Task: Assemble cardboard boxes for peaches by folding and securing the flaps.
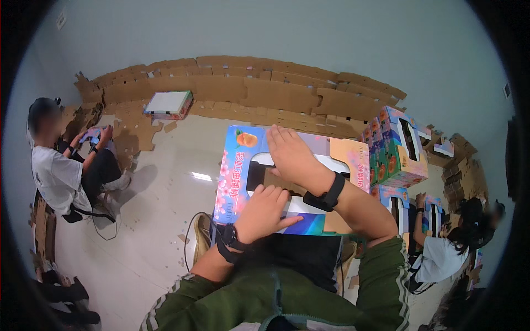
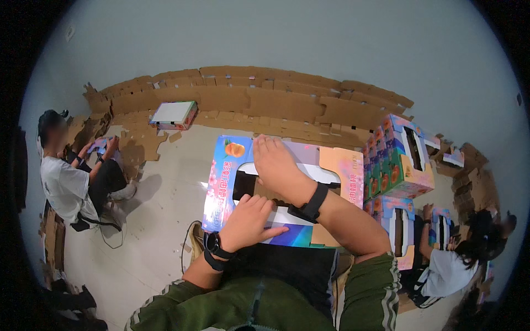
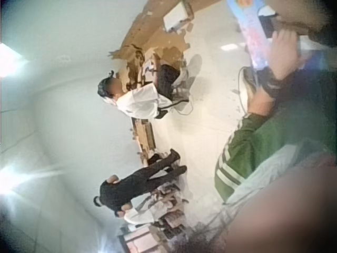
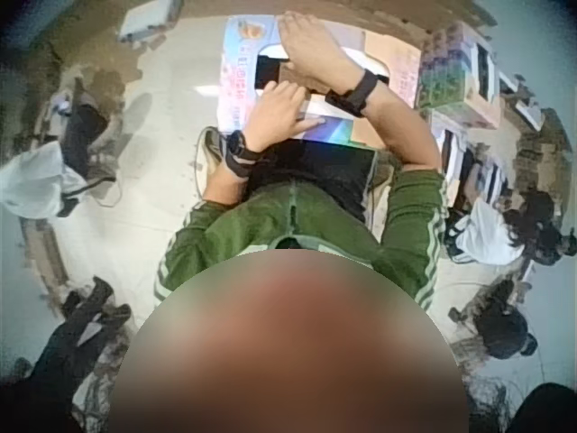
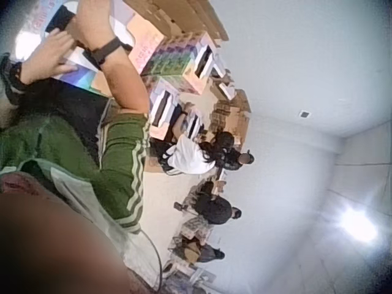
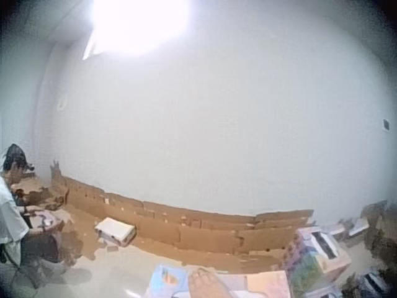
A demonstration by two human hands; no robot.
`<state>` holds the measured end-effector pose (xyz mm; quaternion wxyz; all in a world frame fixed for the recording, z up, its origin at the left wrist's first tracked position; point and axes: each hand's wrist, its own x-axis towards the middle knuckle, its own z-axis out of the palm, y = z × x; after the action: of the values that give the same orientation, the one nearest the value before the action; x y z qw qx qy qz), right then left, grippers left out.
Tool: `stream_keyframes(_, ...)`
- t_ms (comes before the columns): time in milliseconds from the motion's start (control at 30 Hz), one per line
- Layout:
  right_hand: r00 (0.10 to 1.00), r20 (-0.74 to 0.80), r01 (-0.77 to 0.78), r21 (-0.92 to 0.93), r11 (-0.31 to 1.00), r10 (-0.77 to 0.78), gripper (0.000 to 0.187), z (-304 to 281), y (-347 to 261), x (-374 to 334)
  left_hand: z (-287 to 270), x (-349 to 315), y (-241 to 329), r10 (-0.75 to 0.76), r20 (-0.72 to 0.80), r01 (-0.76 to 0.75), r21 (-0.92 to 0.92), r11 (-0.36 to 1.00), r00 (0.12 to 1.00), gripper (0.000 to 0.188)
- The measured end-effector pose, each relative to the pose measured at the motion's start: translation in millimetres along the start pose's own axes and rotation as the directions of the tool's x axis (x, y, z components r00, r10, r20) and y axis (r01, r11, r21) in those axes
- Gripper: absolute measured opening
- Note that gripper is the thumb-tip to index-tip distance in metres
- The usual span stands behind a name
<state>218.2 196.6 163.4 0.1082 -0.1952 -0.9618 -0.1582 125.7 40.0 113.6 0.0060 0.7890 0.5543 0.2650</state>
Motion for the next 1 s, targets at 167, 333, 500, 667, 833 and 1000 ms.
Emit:
stream_keyframes(167,0.996,0.083,-0.023,0.038,0.999,0.02,0.099,18,12,8,1,0,-1,0.015,0.004,-0.015,0.026,1.0,1.0,0.061)
stream_keyframes(333,0.997,-0.007,-0.073,-0.035,0.997,0.073,0.103,30,11,8,-4,4,-7,0.054,0.028,-0.056,0.074,0.996,0.998,0.061)
stream_keyframes(500,0.996,0.012,-0.085,0.0,0.996,0.085,0.104,34,14,12,-8,4,-11,0.097,0.007,-0.098,0.09,0.991,0.995,0.059)
stream_keyframes(667,0.997,0.009,-0.071,0.16,0.985,0.071,0.1,15,25,5,-6,4,-2,0.032,0.031,-0.034,0.06,0.998,0.999,0.057)
stream_keyframes(833,0.969,-0.244,0.085,0.472,0.877,0.038,0.078,-22,37,-35,-4,0,2,0.027,0.009,-0.027,-0.004,1.0,1.0,0.056)
stream_keyframes(1000,0.691,-0.723,0.349,0.344,0.872,0.009,0.041,-178,6,-129,-8,-2,-1,-0.001,0.033,0.001,0.014,1.0,0.999,0.055)
